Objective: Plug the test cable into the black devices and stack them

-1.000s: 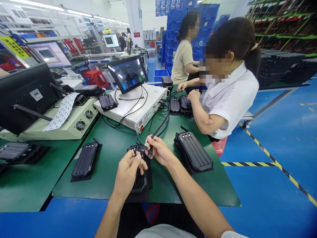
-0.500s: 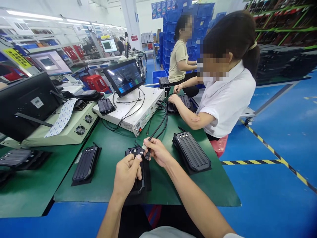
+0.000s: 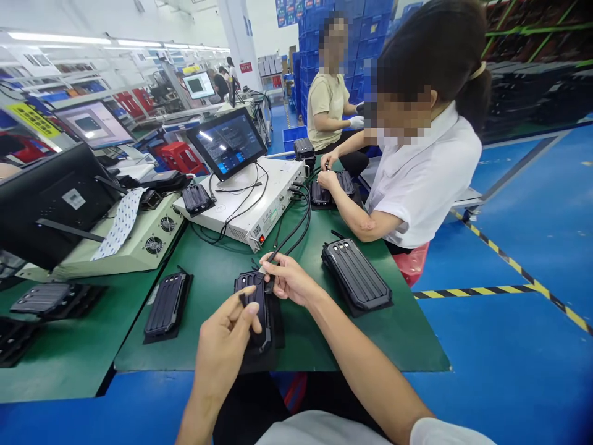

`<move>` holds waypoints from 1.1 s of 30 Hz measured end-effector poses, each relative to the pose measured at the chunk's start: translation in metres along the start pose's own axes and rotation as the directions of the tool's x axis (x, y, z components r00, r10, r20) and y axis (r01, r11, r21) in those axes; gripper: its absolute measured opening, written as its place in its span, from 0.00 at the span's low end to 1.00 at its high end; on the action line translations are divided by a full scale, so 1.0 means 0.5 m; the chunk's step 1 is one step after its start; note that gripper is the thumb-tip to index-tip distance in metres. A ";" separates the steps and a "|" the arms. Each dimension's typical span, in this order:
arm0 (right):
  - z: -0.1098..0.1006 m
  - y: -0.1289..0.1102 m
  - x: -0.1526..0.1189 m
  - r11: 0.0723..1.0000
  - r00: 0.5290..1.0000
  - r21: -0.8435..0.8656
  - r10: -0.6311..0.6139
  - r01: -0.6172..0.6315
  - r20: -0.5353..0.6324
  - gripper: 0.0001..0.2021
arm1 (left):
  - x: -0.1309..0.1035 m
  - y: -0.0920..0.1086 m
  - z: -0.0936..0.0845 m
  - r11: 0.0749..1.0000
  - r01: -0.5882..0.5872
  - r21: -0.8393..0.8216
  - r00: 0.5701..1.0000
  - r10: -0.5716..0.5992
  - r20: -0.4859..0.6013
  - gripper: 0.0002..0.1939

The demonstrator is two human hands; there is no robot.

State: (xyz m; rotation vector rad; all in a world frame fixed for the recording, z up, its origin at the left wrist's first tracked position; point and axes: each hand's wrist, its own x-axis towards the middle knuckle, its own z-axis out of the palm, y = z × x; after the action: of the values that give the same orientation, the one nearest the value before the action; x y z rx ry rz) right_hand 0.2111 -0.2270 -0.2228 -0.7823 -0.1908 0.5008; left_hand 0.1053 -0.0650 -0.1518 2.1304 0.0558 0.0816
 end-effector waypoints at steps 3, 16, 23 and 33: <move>-0.001 -0.005 -0.007 0.998 0.999 0.064 0.001 -0.005 0.053 0.29 | -0.012 0.003 0.010 0.987 0.077 -0.144 0.992 -0.061 0.113 0.25; -0.014 0.006 -0.007 0.989 0.993 0.148 -0.009 -0.009 0.116 0.39 | 0.025 0.023 0.040 0.970 0.219 -0.107 0.969 -0.203 0.144 0.21; -0.014 0.005 -0.008 0.990 0.992 0.139 -0.014 -0.004 0.129 0.42 | 0.027 0.006 0.043 0.976 0.203 -0.083 0.975 -0.194 0.110 0.21; -0.010 0.016 -0.003 0.995 0.993 0.085 -0.054 0.045 0.101 0.41 | 0.046 -0.015 0.050 0.980 0.185 -0.070 0.981 -0.181 0.069 0.22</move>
State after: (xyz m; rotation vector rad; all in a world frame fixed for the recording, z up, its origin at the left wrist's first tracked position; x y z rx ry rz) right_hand 0.2087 -0.2260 -0.2322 -0.6697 -0.2829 0.4993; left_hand 0.1303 -0.0806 -0.1709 2.0402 0.2083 -0.0903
